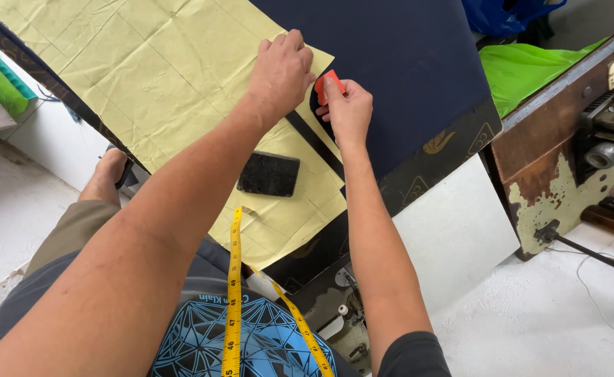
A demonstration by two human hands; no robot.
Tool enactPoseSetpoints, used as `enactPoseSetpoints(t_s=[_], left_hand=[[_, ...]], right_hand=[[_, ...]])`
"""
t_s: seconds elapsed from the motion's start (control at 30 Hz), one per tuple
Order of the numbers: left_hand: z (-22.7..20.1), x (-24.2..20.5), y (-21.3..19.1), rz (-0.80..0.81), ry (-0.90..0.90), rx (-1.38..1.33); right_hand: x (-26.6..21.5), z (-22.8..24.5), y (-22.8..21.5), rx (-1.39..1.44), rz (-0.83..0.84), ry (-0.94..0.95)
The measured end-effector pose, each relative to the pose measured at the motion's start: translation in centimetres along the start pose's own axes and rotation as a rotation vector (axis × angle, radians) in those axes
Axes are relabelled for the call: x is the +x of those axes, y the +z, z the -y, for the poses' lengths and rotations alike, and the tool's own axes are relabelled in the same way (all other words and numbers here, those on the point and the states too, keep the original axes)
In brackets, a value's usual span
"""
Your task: Marking a fabric pattern on a piece of blue cloth using a paper template, weights, a ruler, and tailor's chalk.
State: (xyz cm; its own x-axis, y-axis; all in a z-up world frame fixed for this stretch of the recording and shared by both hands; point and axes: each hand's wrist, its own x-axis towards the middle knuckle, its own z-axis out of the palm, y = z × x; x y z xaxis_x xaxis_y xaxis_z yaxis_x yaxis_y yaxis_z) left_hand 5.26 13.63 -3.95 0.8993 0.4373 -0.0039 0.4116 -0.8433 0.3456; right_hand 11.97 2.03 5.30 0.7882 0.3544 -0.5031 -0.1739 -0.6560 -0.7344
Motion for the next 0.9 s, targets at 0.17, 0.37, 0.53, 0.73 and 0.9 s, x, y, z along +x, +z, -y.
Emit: enactPoseSetpoints(t_s=[0.17,0.37,0.53,0.73,0.9], left_hand=[[-0.2,-0.1,-0.2,-0.006,-0.001,0.052],[-0.3,-0.1,-0.4,0.002,-0.002,0.046],[-0.4,0.0,-0.5,0.010,-0.004,0.068],[-0.3,0.0,0.2,-0.031,0.005,0.065],[-0.4,0.0,0.0,-0.011,0.005,0.066]], right_hand=[[-0.2,0.8,0.5,-0.051,-0.031,0.021],[0.2,0.5,0.1,-0.074,0.028,-0.014],[0.4,0.5,-0.5,-0.141,0.104,-0.029],[1.1,-0.2,-1.5,-0.221,0.213,-0.117],[1.4,-0.1,-2.3,-0.321,0.329,-0.148]])
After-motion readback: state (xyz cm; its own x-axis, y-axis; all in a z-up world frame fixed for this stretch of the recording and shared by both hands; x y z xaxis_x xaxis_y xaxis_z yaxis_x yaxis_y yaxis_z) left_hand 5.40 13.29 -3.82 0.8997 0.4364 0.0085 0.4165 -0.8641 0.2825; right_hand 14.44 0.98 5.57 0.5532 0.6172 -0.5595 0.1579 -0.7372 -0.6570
